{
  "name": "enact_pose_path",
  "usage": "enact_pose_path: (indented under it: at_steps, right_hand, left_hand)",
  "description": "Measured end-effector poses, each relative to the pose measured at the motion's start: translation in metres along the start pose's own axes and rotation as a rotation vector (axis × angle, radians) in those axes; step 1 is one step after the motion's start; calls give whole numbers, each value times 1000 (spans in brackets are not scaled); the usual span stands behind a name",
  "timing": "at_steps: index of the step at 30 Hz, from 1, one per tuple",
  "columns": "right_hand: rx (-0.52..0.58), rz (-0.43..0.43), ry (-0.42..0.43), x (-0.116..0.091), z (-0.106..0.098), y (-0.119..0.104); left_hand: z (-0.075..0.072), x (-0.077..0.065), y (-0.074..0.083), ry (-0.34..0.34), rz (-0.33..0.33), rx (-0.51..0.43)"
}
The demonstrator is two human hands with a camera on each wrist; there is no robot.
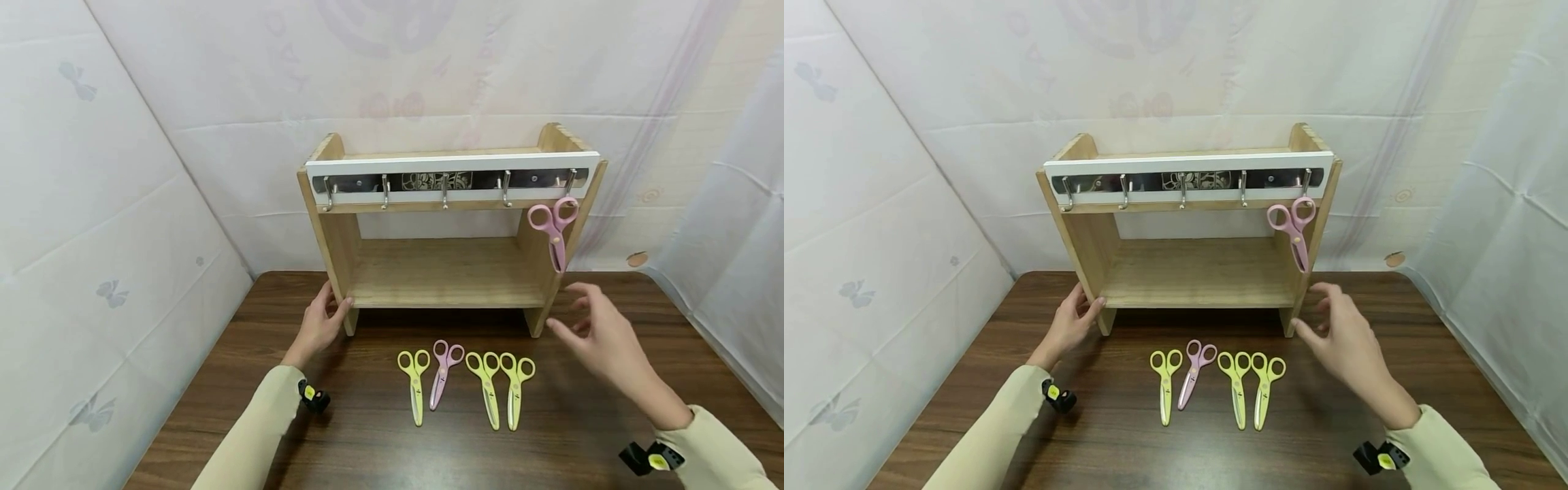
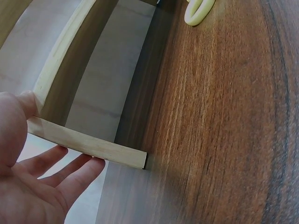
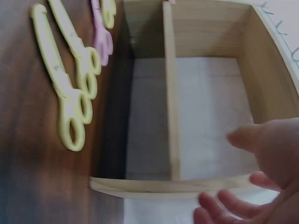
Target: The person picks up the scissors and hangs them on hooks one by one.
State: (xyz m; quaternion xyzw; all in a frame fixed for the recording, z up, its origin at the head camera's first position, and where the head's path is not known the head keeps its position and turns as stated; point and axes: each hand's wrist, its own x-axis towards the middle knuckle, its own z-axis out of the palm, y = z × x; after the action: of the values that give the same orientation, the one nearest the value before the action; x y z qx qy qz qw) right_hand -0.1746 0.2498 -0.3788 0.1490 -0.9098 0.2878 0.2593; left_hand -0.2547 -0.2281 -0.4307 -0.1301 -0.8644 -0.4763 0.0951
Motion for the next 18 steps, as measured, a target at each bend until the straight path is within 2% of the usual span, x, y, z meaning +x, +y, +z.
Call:
enact_pose_path:
  at_steps: [4,7,18]
  right_hand:
    - [-26,41,-195,-13,10,-2]
    - [-49,72,-299,-22,17,-4]
    - [-58,108,-492,-45,46,-16]
  left_hand:
    - [0,0,0,2,4,0]
    - [0,0,0,2,1,-1]
    - [0,1,-2,5,4,0]
